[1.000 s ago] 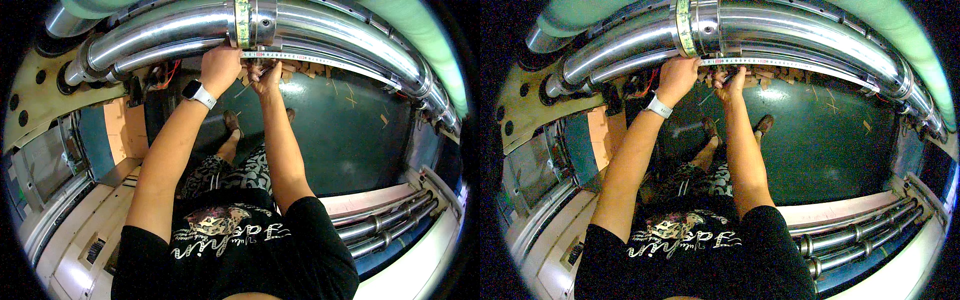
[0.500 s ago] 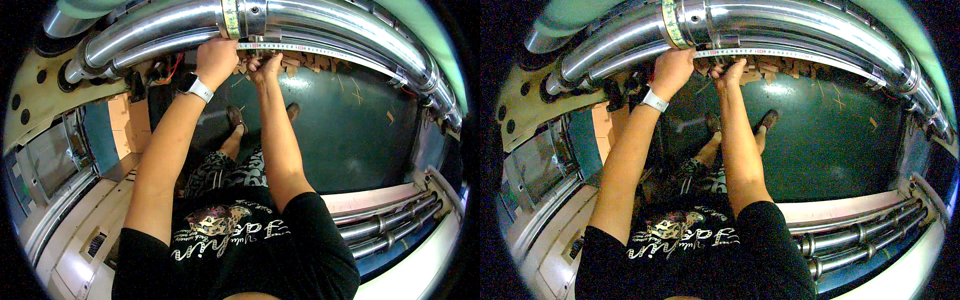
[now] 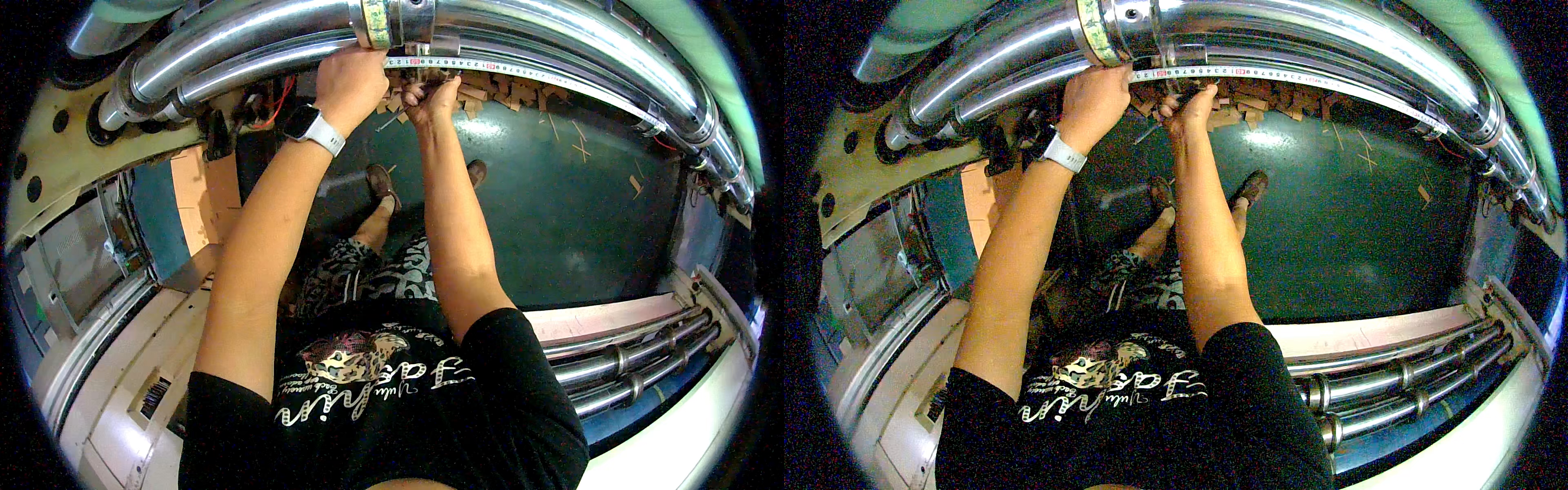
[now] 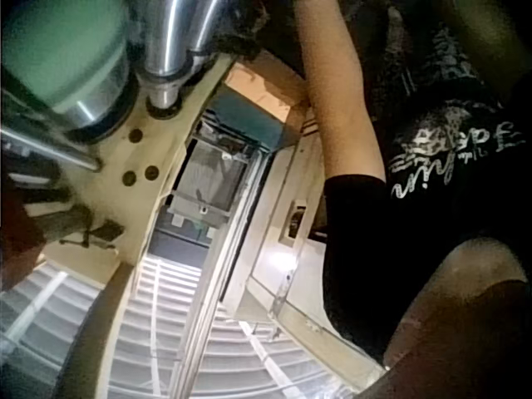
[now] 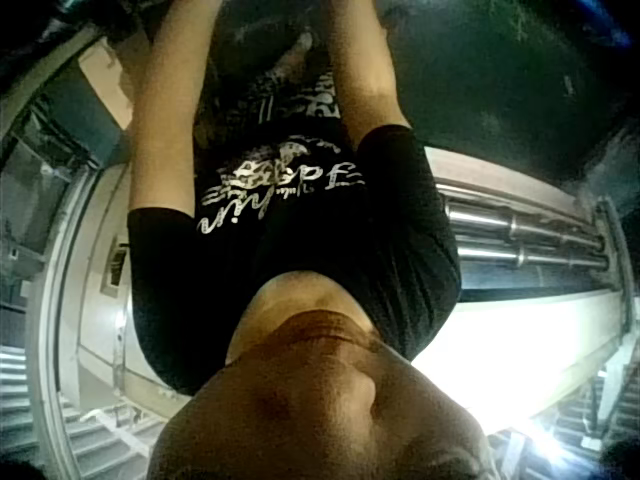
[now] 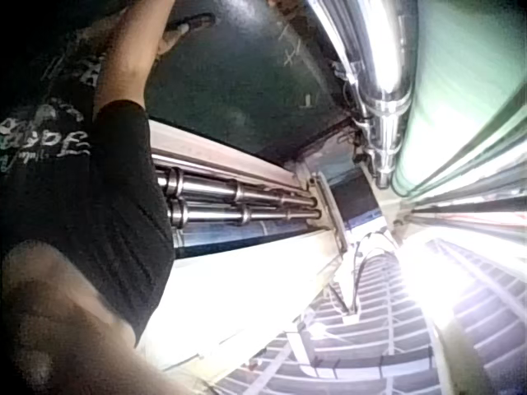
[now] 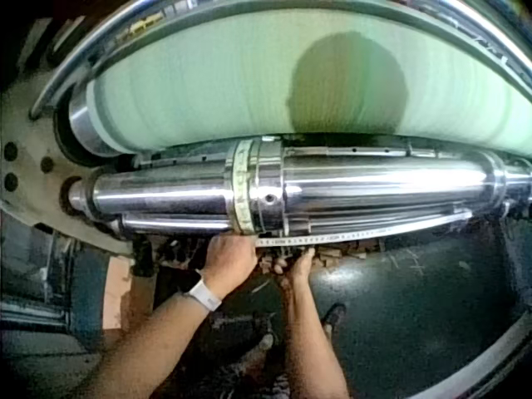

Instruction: The person uses a measuring tape to measure the distance between metal rings on industrial rollers, marking positions with a pencil and using a small hand tool to secure them in place.

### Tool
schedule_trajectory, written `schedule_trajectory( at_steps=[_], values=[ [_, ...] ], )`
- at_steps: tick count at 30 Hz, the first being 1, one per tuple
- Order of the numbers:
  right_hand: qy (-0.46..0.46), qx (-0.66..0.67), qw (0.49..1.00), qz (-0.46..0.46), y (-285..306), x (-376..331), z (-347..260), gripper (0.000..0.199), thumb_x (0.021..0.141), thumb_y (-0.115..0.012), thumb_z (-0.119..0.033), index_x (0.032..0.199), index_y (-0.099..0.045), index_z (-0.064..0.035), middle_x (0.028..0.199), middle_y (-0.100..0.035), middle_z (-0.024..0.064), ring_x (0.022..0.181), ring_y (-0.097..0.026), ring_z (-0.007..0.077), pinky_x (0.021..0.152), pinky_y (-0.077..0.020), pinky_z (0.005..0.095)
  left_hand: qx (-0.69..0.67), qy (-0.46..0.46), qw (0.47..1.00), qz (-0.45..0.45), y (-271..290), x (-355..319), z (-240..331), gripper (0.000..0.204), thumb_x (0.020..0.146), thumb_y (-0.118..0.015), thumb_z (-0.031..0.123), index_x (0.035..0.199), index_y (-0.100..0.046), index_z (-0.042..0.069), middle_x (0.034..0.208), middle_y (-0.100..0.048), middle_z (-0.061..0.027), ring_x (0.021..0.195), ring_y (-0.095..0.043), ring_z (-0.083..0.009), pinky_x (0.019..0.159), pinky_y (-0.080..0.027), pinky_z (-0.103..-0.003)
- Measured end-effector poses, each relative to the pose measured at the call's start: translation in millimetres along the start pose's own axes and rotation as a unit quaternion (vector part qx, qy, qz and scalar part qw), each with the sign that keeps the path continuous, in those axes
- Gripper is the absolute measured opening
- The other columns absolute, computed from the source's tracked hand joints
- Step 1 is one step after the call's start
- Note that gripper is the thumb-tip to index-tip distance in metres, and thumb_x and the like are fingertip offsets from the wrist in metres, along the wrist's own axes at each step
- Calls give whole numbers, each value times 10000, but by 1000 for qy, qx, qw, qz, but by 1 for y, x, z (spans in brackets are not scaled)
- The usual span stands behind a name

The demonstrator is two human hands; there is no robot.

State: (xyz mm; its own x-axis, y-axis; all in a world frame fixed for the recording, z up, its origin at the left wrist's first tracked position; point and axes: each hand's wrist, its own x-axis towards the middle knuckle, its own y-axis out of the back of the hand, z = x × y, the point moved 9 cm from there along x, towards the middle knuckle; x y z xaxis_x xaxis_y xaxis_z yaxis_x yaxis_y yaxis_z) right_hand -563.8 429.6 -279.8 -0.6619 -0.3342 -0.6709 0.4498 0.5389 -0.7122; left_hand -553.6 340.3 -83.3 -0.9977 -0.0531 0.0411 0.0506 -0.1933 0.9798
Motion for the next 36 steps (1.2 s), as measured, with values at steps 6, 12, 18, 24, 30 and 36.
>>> schedule_trajectory(
  at_steps=[6,12,18,24,30,36],
  values=[
    [9,-7,1000,8,1,1,-2,631,849,-116,-624,861,-449,-88,593,-360,50,421,-231,138,382,-151,264,-8,0,1000,7,3,-1,2,180,799,-464,194,834,-611,95,732,-603,-176,690,-592,-351,620,-468,-456],
    [38,-40,998,29,-1,-5,-8,609,855,-120,-598,828,-443,-83,610,-403,67,428,-228,133,391,-155,268,-2,-7,1000,23,4,0,4,173,700,-511,102,840,-612,92,751,-612,-155,712,-598,-337,632,-483,-434],
    [12,-18,1000,-14,-2,-2,-4,619,855,-116,-593,876,-469,-84,603,-405,62,419,-234,132,382,-158,256,-12,2,1000,8,2,0,0,200,812,-457,213,856,-622,108,746,-599,-177,713,-590,-345,625,-469,-450],
    [10,-11,1000,7,1,2,-3,599,838,-145,-596,874,-463,-90,604,-411,48,415,-255,132,369,-169,259,-7,6,1000,-6,1,0,1,205,806,-457,216,850,-622,103,755,-601,-180,719,-590,-351,634,-466,-456],
    [16,-12,999,26,6,1,-3,652,848,-121,-629,856,-469,-77,591,-391,36,438,-245,135,389,-160,259,2,0,1000,5,0,1,1,212,802,-453,213,828,-621,87,747,-603,-184,704,-590,-355,633,-465,-459],
    [-7,-10,1000,-6,1,2,0,655,843,-106,-631,835,-460,-80,584,-374,50,431,-246,130,387,-168,251,-3,-3,1000,0,1,1,0,214,802,-452,210,825,-624,86,741,-604,-180,697,-592,-350,623,-465,-458]
  ],
)
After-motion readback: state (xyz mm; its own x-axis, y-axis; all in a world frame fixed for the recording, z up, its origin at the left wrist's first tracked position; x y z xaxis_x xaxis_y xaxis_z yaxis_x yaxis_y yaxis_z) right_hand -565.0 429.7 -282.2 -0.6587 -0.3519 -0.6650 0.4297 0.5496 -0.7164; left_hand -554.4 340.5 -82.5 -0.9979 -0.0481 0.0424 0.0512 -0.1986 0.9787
